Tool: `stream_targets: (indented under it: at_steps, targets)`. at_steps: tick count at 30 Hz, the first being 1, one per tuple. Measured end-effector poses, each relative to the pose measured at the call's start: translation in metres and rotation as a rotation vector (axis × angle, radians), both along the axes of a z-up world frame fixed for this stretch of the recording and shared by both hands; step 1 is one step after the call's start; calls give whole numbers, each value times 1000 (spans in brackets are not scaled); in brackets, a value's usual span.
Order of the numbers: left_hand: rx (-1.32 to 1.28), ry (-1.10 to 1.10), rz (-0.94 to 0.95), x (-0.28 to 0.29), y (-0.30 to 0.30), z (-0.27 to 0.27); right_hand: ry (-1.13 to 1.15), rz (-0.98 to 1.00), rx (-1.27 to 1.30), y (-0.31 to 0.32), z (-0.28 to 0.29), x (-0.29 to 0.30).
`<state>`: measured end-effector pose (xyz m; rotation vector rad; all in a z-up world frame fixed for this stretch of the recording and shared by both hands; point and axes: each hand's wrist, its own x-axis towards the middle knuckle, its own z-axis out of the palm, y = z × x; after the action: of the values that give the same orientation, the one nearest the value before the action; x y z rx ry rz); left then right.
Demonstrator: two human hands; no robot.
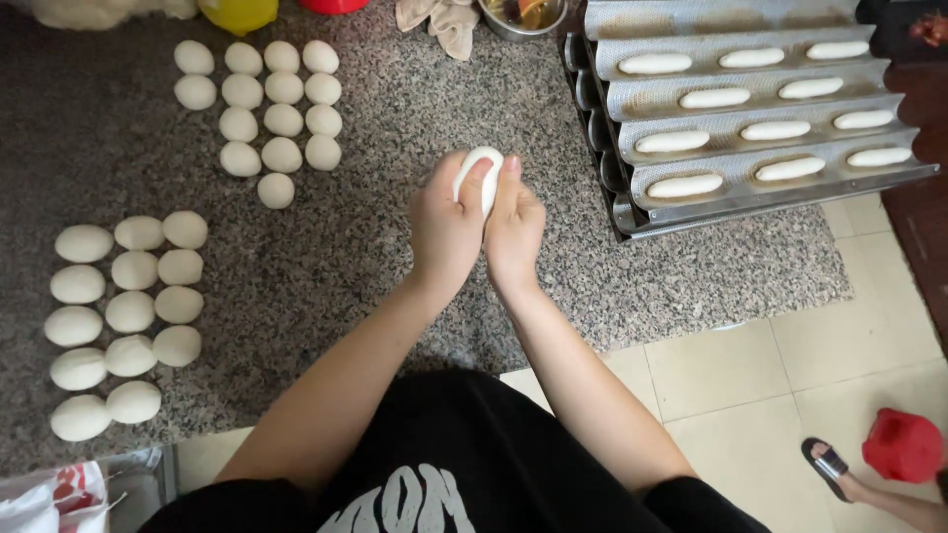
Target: Shaping small portions of dough into elongated bread rolls and placing them into a specialized baking tray.
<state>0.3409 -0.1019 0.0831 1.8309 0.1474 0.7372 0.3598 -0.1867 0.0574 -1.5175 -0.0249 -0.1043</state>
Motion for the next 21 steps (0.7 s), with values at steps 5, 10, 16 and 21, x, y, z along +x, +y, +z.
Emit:
stream_targets:
  at_steps: [5,10,16,21]
  targets:
    - [-121,209,-107,-4,6,0,95,-139,176,-11,3,17]
    - [-301,480,-23,2,32,18,207,-146,206,-32,14,33]
    - [-572,311,-148,4,40,2,409,-4,7,-28,5,37]
    - [-936,655,-427,-8,42,9,688,732,437,-8,-28,14]
